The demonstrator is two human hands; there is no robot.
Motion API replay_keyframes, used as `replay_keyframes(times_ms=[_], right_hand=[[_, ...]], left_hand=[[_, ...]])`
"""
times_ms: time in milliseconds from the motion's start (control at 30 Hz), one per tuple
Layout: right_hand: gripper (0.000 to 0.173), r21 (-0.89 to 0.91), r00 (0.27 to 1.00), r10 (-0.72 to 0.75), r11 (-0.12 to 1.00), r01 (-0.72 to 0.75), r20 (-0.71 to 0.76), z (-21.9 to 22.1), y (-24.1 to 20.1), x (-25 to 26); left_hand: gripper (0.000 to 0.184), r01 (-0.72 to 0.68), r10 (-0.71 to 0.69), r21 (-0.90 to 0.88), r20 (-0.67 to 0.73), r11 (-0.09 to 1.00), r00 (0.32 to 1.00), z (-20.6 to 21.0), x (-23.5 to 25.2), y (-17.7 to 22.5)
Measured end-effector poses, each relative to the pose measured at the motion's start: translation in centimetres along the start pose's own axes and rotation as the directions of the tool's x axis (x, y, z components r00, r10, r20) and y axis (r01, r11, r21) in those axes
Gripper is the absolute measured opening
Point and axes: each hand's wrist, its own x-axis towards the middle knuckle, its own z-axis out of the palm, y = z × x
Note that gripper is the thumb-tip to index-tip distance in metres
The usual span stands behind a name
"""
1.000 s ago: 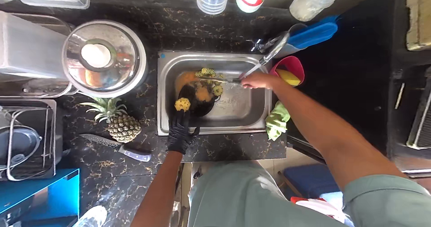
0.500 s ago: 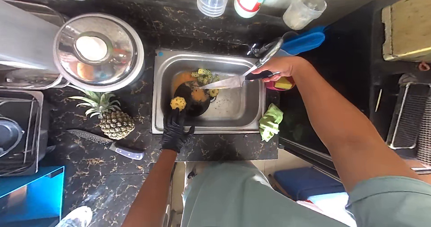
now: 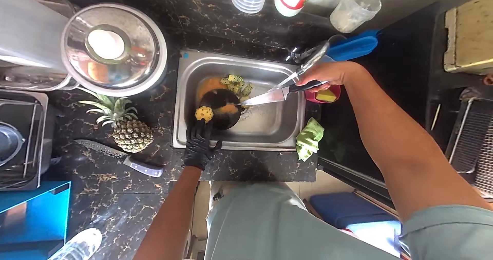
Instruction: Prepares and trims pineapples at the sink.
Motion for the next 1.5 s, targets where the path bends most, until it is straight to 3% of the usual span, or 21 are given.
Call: replay_keyframes(times_ms=[133, 400, 1067, 1133, 1233, 1300, 1367, 1500], right_hand=[[0.03, -0.048, 0.999, 0.03, 0.998, -0.032, -0.034, 0.1, -0.4, -0.8], [0.03, 0.069, 1.0, 0.007, 0.998, -0.005, -0.028, -1.0, 0.0, -0.6], [0.028, 0.035, 0.999, 0.022, 0.999, -0.021, -0.032, -1.1, -0.4, -0.5], [0.028, 0.003, 0.999, -0.013, 1.0, 0.013, -0.031, -0.9, -0.5, -0.6], [0.025, -0.209, 0.982, -0.165, 0.967, 0.144, -0.089, -0.3, -0.4, -0.9], [0.033, -0.354, 0.945, -0.291, 0.908, 0.223, -0.152, 0.3, -0.3, -1.1], [0.036, -0.386, 0.889, -0.403, 0.872, 0.301, -0.218, 1.0, 0.3, -0.7], [0.037, -0.543, 0.813, -0.487, 0.797, 0.264, -0.32, 2.6, 0.3, -0.9]], left_hand=[[0.089, 0.01, -0.01, 0.004, 0.031, 1.0, 0.999, 0.1, 0.2, 0.2], [0.088, 0.006, -0.006, 0.013, 0.016, 1.0, 1.0, 0.3, 0.1, 0.0], [0.09, 0.008, -0.009, 0.027, 0.047, 1.0, 0.999, 0.5, 0.0, -0.2], [0.089, 0.009, -0.01, 0.007, 0.032, 1.0, 0.999, 0.5, 0.1, -0.1], [0.087, -0.01, 0.01, -0.001, -0.006, 1.0, 1.0, 0.4, 0.2, -0.1], [0.087, -0.021, 0.021, -0.011, -0.024, 1.0, 0.999, 0.6, 0.2, -0.2], [0.088, -0.008, 0.008, 0.001, -0.002, 1.0, 1.0, 0.6, 0.2, -0.2], [0.088, 0.015, -0.018, 0.064, 0.052, 0.998, 0.998, 0.7, 0.1, -0.1]])
